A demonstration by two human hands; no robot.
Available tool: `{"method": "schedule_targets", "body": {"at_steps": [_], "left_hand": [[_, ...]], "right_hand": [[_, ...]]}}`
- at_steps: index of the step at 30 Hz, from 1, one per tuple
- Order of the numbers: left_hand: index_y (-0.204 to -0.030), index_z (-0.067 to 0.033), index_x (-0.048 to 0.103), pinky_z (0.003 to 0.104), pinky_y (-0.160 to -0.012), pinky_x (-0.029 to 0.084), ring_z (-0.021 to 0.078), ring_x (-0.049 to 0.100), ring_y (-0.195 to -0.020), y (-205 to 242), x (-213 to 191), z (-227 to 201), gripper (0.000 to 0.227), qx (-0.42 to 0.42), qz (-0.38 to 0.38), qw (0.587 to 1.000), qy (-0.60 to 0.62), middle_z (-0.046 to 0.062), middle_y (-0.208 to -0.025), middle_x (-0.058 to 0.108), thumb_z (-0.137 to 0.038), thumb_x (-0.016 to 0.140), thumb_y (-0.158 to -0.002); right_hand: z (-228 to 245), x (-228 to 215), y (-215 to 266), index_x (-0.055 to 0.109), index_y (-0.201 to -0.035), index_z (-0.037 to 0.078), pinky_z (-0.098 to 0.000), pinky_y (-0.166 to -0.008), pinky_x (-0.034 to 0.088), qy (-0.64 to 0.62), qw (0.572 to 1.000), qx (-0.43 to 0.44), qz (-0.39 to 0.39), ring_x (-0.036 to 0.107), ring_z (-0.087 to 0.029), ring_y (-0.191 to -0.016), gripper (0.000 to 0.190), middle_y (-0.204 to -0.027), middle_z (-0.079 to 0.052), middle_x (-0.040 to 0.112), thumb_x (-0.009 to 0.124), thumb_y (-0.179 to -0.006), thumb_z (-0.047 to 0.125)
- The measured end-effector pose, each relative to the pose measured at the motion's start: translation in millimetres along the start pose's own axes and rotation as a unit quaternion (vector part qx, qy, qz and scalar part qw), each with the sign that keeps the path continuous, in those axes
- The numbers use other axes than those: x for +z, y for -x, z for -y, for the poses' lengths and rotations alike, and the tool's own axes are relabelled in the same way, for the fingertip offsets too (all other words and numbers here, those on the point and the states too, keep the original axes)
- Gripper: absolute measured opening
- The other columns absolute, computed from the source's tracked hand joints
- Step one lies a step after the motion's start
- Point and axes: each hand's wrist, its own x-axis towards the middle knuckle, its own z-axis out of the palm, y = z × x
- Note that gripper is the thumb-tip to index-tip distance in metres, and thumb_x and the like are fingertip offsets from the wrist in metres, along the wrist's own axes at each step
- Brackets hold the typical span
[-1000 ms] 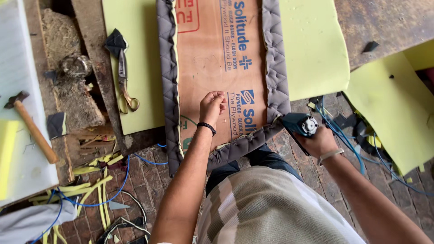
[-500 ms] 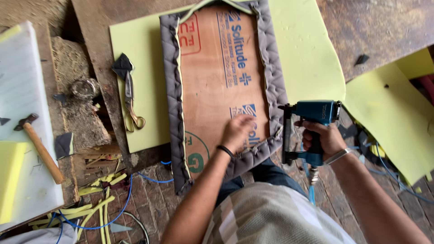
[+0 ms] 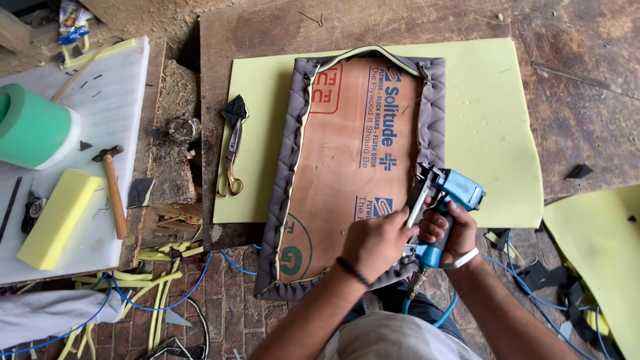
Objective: The person staples a quilted gray fabric onto a rectangular board using a pneumatic staple gun, then trims excess fabric with scissors. The person arranges the finished panel with other similar panels on a white surface.
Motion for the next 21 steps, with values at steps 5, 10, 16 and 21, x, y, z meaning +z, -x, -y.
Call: {"method": "schedule_targets", "body": {"at_steps": [5, 10, 16, 21], "left_hand": [[-0.105, -0.0048, 0.065, 0.039, -0.067, 0.063, 0.0269, 0.079, -0.080, 6, -19, -1, 0.042, 0.035, -0.026, 0.975, 0.218, 0.013, -0.088, 0.078, -0.043, 0.075, -0.090], [-0.145, -0.0024, 0.043, 0.048, -0.062, 0.056, 0.0380, 0.072, -0.075, 6, -2, -31, 0.061, -0.052, 0.027, 0.992, 0.109, 0.020, -0.087, 0.073, -0.037, 0.062, -0.098], [-0.137, -0.0051, 0.055, 0.046, -0.067, 0.058, 0.0353, 0.074, -0.078, 37, -21, -17, 0.047, -0.071, 0.055, 0.992, 0.083, 0.018, -0.087, 0.075, -0.032, 0.060, -0.099], [-0.124, -0.0047, 0.071, 0.036, -0.077, 0.062, 0.0229, 0.079, -0.091, 45, -15, 11, 0.041, -0.043, 0.102, 0.974, 0.198, 0.012, -0.101, 0.079, -0.038, 0.064, -0.101]], "right_hand": [[5, -54, -28, 0.062, -0.091, 0.007, -0.0265, -0.054, 0.046, -0.165, 0.976, 0.052, 0.132, 0.049, -0.009, -0.056, 0.042, -0.067, 0.005, 0.049, 0.070, -0.107, 0.045], [9, -60, -50, 0.065, -0.106, 0.005, -0.0264, -0.049, 0.048, -0.115, 0.986, 0.023, 0.121, 0.051, -0.009, -0.050, 0.038, -0.063, 0.006, 0.051, 0.071, -0.097, 0.041], [44, -55, -71, 0.065, -0.113, 0.004, -0.0273, -0.053, 0.052, -0.148, 0.981, -0.066, 0.103, 0.055, -0.009, -0.054, 0.039, -0.067, 0.005, 0.054, 0.070, -0.101, 0.041], [47, -37, -70, 0.065, -0.104, 0.006, -0.0314, -0.053, 0.054, -0.113, 0.976, 0.028, 0.184, 0.057, -0.013, -0.054, 0.037, -0.066, 0.003, 0.057, 0.071, -0.100, 0.042]]}}
